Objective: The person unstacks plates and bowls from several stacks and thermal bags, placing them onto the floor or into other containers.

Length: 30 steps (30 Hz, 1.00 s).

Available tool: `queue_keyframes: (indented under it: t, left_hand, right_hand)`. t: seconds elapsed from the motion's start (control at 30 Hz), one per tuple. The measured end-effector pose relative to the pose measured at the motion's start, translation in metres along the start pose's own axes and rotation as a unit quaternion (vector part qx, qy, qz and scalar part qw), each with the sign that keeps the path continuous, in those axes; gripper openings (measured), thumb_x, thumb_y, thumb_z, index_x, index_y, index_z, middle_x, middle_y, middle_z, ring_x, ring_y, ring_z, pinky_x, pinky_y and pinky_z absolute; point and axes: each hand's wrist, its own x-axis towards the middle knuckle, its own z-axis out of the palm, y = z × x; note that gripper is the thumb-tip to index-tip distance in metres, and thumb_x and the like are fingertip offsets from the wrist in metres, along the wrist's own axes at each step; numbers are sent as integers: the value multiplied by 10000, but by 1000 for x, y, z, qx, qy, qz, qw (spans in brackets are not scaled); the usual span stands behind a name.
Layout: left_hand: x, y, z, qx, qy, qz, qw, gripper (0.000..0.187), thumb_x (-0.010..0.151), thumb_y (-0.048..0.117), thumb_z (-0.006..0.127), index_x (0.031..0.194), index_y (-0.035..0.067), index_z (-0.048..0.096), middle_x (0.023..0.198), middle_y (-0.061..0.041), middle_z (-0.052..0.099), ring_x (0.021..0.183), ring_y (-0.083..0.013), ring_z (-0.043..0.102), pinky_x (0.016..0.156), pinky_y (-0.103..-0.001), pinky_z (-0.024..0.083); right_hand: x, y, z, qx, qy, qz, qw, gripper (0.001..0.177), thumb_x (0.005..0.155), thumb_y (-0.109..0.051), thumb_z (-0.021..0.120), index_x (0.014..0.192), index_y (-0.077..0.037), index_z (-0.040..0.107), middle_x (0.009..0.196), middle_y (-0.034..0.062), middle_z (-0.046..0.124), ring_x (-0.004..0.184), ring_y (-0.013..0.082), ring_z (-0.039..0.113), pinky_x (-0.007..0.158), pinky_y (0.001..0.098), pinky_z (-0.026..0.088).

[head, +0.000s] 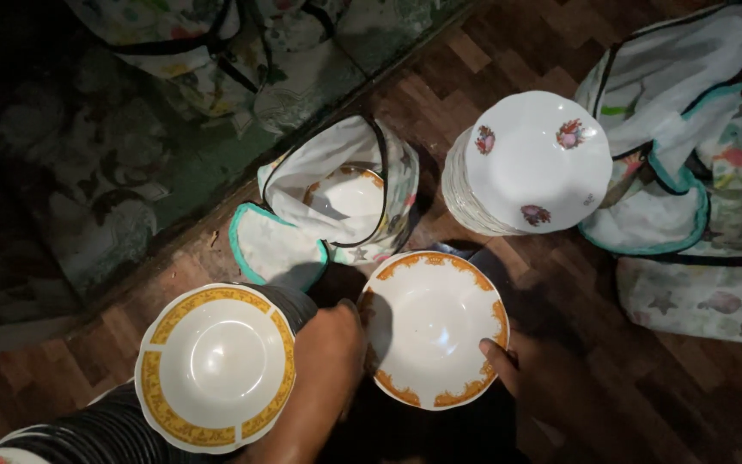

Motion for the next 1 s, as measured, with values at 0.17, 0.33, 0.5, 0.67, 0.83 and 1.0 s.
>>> queue_keyframes:
  t: [0.17, 0.33, 0.5, 0.67, 0.83, 1.0]
  left_hand:
    - [2, 4, -1, -11, 1, 0, 1000, 251, 951, 251, 578, 878, 59, 722, 876, -256, 727, 843, -436, 735, 762, -530, 596]
    - [17, 2, -2, 0, -37, -12, 999, 406, 1052, 343, 505, 879, 70, 750, 887, -242, 728, 855, -429, 732, 785, -532, 589]
    - [38, 18, -64, -19, 25, 28, 999, 276, 890, 329, 673, 934, 60, 714, 918, -215, 742, 856, -421, 734, 756, -522, 585]
    - [175, 2, -29, -13, 162, 96, 982, 246, 914, 211, 615, 1086, 43, 668, 1022, -231, 729, 927, -424, 713, 768, -527, 577]
    - [287, -55, 39, -32, 121, 93, 988, 342, 885, 140, 544, 1207, 90, 647, 1126, -235, 707, 1028, -419, 684, 844, -534, 559]
    - [312, -75, 69, 70, 68, -23, 995, 360, 977, 192, 487, 1278, 45, 617, 1301, -232, 650, 1194, -400, 639, 940, -508, 551]
  right_hand:
    - [-1, -6, 2, -101, 22, -16, 994, 377, 930, -436, 640, 1191, -186, 747, 887, 75, 808, 812, 241, 795, 769, 362, 614]
    - [43, 45, 13, -24, -30, -8, 999, 378, 919, -361, 627, 1120, -62, 742, 889, 99, 854, 799, 220, 841, 767, 350, 652]
    - [29, -82, -67, -358, 162, -376, 839, 422, 838, -398, 776, 1155, -127, 712, 821, 80, 727, 873, 301, 725, 980, 621, 486]
    - [181, -205, -22, -162, 68, -496, 850, 265, 937, -272, 615, 938, -23, 706, 915, 204, 708, 833, 403, 688, 705, 493, 536]
    - [361, -203, 50, -298, -63, -387, 870, 298, 877, -243, 674, 792, 42, 678, 789, 291, 633, 738, 456, 643, 693, 545, 500]
    - [457, -142, 77, -493, -188, -233, 817, 177, 858, 3, 660, 684, 35, 671, 663, 242, 396, 669, 296, 285, 607, 523, 309]
